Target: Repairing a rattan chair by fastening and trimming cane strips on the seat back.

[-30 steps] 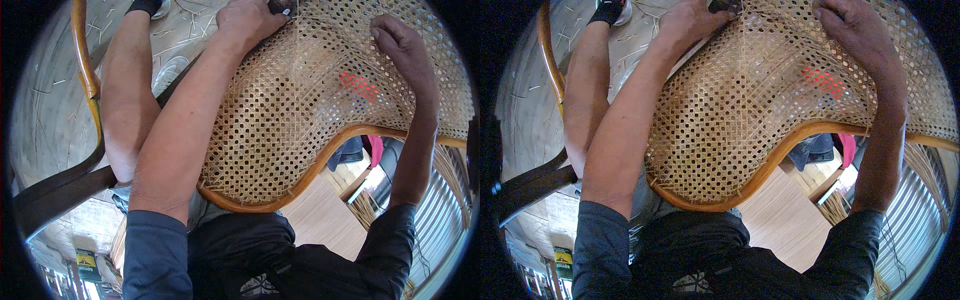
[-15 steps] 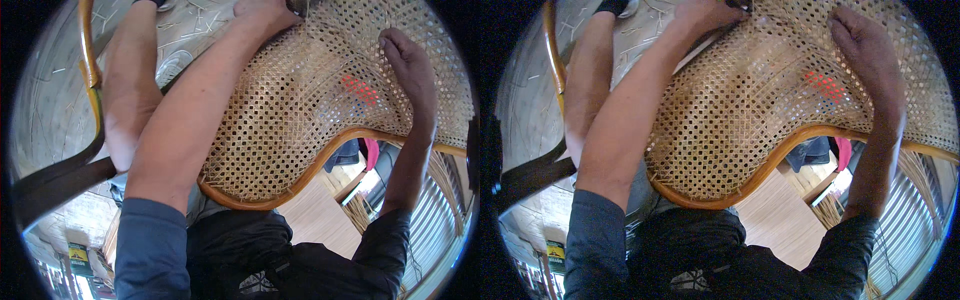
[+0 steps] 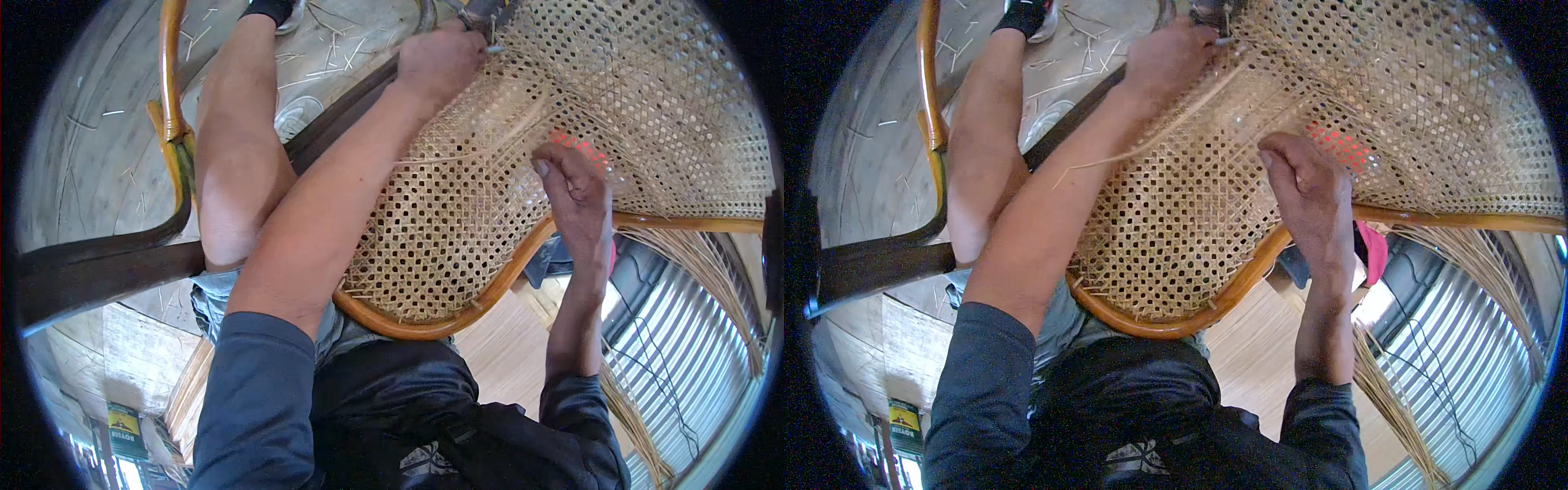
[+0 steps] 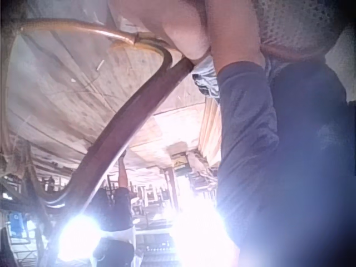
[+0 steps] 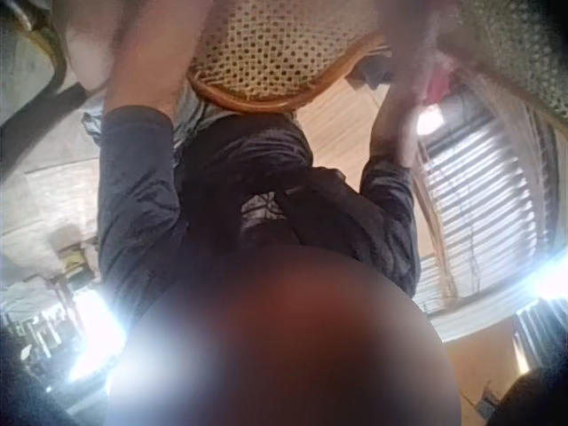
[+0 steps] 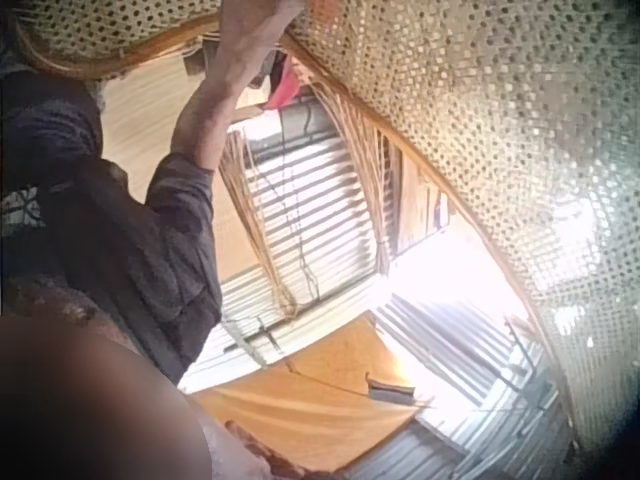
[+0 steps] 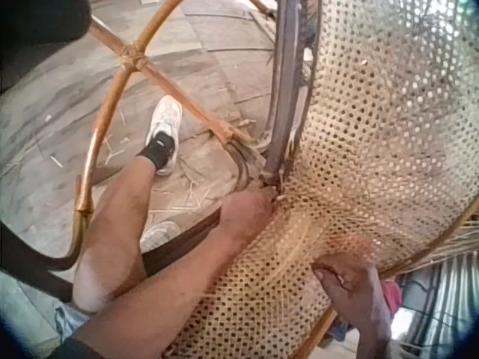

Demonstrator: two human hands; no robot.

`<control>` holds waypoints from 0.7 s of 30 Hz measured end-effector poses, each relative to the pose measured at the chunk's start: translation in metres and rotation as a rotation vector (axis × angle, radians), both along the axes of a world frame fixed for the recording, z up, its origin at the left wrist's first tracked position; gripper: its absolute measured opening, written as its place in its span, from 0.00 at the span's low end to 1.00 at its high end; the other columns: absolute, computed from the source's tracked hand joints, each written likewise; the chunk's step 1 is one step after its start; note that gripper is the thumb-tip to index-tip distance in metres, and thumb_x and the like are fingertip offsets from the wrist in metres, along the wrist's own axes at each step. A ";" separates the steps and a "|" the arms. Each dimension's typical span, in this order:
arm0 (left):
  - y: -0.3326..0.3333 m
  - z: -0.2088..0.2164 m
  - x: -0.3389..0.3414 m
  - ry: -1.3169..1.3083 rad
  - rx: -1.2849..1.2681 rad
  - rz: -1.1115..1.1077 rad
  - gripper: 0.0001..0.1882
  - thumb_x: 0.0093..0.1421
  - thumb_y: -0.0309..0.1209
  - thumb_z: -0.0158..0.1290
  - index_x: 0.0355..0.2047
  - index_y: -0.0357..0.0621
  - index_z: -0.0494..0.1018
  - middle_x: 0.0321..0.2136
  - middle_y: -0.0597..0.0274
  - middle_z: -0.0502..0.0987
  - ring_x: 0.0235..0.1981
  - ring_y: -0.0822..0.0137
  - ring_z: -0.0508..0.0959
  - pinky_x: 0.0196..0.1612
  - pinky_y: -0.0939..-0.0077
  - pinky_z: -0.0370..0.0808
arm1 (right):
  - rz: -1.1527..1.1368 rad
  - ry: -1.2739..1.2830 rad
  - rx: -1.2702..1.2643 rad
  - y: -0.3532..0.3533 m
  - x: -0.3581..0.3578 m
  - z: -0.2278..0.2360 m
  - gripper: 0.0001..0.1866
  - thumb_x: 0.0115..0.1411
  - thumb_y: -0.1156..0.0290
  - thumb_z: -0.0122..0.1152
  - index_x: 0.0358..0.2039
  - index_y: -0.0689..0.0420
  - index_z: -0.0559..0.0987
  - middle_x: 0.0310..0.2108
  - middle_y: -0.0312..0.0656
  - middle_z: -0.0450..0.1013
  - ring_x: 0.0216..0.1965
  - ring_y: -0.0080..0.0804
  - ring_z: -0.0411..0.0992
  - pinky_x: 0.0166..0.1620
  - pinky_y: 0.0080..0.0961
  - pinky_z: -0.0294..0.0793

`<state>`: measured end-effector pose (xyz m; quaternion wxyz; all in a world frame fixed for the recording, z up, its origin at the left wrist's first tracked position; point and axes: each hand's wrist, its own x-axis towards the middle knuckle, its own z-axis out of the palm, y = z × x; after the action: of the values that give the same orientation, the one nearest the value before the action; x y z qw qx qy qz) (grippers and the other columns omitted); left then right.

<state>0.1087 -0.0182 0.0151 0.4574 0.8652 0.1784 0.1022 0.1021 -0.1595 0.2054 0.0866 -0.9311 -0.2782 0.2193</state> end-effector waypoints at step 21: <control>-0.013 0.001 0.024 0.122 0.060 0.060 0.06 0.53 0.33 0.51 0.26 0.45 0.72 0.20 0.56 0.74 0.21 0.58 0.76 0.21 0.67 0.72 | -0.256 -0.245 0.151 -0.067 -0.027 -0.049 0.04 0.53 0.78 0.57 0.31 0.59 0.75 0.28 0.43 0.72 0.31 0.36 0.72 0.36 0.26 0.70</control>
<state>0.1331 -0.0316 0.0158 0.4163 0.8773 0.2288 0.0684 0.0750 -0.2263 0.1560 0.1489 -0.9695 -0.1815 0.0699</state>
